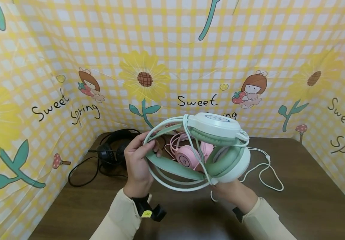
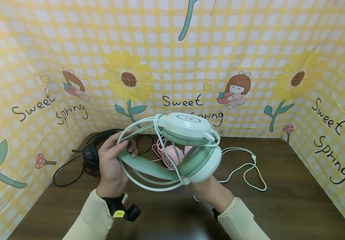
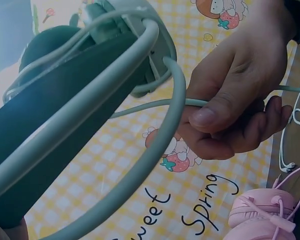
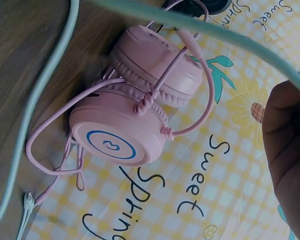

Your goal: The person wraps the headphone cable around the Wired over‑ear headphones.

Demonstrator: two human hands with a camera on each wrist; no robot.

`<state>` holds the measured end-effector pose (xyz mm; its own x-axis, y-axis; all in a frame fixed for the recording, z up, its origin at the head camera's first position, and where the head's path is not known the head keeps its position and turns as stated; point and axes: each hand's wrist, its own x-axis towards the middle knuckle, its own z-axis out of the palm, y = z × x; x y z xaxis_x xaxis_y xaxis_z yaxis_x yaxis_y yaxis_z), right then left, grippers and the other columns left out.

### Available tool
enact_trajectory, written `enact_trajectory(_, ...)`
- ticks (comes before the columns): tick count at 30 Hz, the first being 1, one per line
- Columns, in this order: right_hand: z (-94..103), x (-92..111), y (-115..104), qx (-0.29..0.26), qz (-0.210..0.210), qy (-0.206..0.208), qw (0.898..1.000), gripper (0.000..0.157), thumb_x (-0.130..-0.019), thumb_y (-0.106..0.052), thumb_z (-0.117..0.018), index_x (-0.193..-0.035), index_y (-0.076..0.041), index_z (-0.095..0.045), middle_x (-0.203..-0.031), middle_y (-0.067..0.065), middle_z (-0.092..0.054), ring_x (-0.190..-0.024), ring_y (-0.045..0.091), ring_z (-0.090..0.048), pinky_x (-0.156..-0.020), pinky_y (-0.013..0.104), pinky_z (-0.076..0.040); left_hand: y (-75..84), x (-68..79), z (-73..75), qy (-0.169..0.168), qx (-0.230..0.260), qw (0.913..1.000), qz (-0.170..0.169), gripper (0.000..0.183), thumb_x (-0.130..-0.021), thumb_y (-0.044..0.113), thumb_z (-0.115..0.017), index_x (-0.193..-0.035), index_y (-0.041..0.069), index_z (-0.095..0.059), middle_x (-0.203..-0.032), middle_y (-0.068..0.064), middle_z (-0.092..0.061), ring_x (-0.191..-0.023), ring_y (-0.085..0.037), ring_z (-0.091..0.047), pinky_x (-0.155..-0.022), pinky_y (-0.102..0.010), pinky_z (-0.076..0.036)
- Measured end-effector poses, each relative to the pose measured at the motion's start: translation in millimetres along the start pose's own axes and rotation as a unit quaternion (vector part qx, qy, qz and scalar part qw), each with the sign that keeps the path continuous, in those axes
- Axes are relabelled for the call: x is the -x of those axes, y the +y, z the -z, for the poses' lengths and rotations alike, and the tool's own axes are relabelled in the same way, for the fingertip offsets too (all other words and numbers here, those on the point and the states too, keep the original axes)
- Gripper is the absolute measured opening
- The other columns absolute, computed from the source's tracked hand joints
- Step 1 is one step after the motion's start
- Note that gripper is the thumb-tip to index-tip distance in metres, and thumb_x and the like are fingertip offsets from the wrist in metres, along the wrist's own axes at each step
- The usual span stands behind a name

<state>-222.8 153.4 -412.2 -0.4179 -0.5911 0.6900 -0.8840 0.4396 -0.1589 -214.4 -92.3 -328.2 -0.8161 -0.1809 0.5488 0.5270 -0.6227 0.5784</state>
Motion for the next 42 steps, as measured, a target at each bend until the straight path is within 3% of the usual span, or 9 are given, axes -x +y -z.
enact_trajectory(3,-3.0,-1,-1,0.065,0.004,0.017,0.998,0.035,-0.107,-0.029,-0.028,-0.102,-0.004,-0.053,-0.086,-0.002,-0.049,-0.081,0.012,-0.047,-0.075,0.029,-0.041,-1.2,-1.1,0.1,0.009,-0.002,1.0,0.0,0.022,-0.09,-0.012,-0.05,-0.103,-0.012,-0.067,-0.1,-0.016,-0.068,-0.061,-0.017,-0.049,-0.052,-0.025,-0.046)
enact_trajectory(7,-2.5,-2,-4,0.079,-0.011,0.005,0.997,0.04,-0.106,-0.034,-0.025,-0.108,-0.004,-0.051,-0.096,0.003,-0.051,-0.09,0.016,-0.05,-0.08,0.034,-0.044,-1.0,-1.9,0.4,0.018,-0.008,0.9998,-0.006,0.021,-0.09,-0.012,-0.05,-0.104,-0.012,-0.066,-0.101,-0.017,-0.068,-0.062,-0.018,-0.049,-0.052,-0.025,-0.046)
enact_trajectory(13,1.2,-2,-9,0.055,-0.039,-0.045,0.997,0.047,-0.105,-0.039,-0.033,-0.13,-0.005,-0.053,-0.122,0.011,-0.057,-0.112,0.024,-0.054,-0.092,0.044,-0.047,1.5,-5.2,3.8,0.053,-0.02,0.9983,-0.015,0.022,-0.09,-0.012,-0.053,-0.104,-0.01,-0.069,-0.098,-0.013,-0.065,-0.062,-0.018,-0.05,-0.051,-0.025,-0.046)
enact_trajectory(15,2.1,-3,-10,0.048,-0.039,-0.052,0.997,0.047,-0.104,-0.04,-0.035,-0.133,-0.007,-0.052,-0.124,0.01,-0.058,-0.113,0.025,-0.056,-0.092,0.045,-0.047,2.5,-6.6,5.6,0.063,-0.026,0.9976,-0.016,0.021,-0.09,-0.011,-0.053,-0.104,-0.009,-0.069,-0.098,-0.012,-0.065,-0.062,-0.018,-0.05,-0.051,-0.024,-0.046)
enact_trajectory(19,2.4,-5,-10,0.042,-0.032,-0.05,0.997,0.04,-0.105,-0.04,-0.035,-0.121,-0.011,-0.058,-0.101,0.002,-0.063,-0.094,0.018,-0.062,-0.08,0.041,-0.052,4.4,-9.8,8.9,0.072,-0.033,0.9966,-0.022,0.022,-0.09,-0.012,-0.053,-0.102,-0.007,-0.071,-0.096,-0.014,-0.064,-0.061,-0.018,-0.049,-0.051,-0.025,-0.046)
enact_trajectory(23,2.3,-6,-10,0.04,-0.03,-0.044,0.998,0.036,-0.105,-0.038,-0.036,-0.109,-0.011,-0.059,-0.083,-0.004,-0.057,-0.076,0.013,-0.06,-0.068,0.038,-0.053,5.2,-12.8,10.7,0.078,-0.041,0.9957,-0.03,0.021,-0.09,-0.011,-0.053,-0.101,-0.007,-0.071,-0.092,-0.016,-0.063,-0.06,-0.018,-0.05,-0.05,-0.025,-0.046)
enact_trajectory(33,4.8,-11,-11,0.015,-0.064,-0.072,0.995,0.011,-0.1,-0.021,-0.056,-0.104,-0.012,-0.06,-0.082,-0.009,-0.054,-0.072,0.005,-0.055,-0.063,0.03,-0.052,9.1,-16.3,16.2,0.1,-0.056,0.9918,-0.056,0.018,-0.087,-0.014,-0.057,-0.099,-0.011,-0.07,-0.083,-0.014,-0.065,-0.058,-0.018,-0.052,-0.049,-0.025,-0.047)
enact_trajectory(37,6.9,-12,-10,0.018,-0.071,-0.079,0.994,0.007,-0.098,-0.019,-0.059,-0.1,-0.013,-0.061,-0.081,-0.01,-0.056,-0.072,0.005,-0.056,-0.064,0.03,-0.052,10.1,-17.1,17.1,0.101,-0.064,0.9907,-0.065,0.017,-0.085,-0.016,-0.057,-0.1,-0.017,-0.067,-0.076,-0.013,-0.063,-0.057,-0.019,-0.052,-0.049,-0.025,-0.047)
enact_trajectory(42,11.0,-11,-10,0.015,-0.087,-0.088,0.992,0.011,-0.097,-0.02,-0.061,-0.088,-0.016,-0.056,-0.07,-0.012,-0.049,-0.064,0.004,-0.051,-0.057,0.027,-0.047,12.3,-19.9,19.0,0.104,-0.099,0.9852,-0.093,0.018,-0.084,-0.015,-0.062,-0.101,-0.02,-0.065,-0.08,-0.015,-0.065,-0.057,-0.019,-0.052,-0.049,-0.024,-0.047)
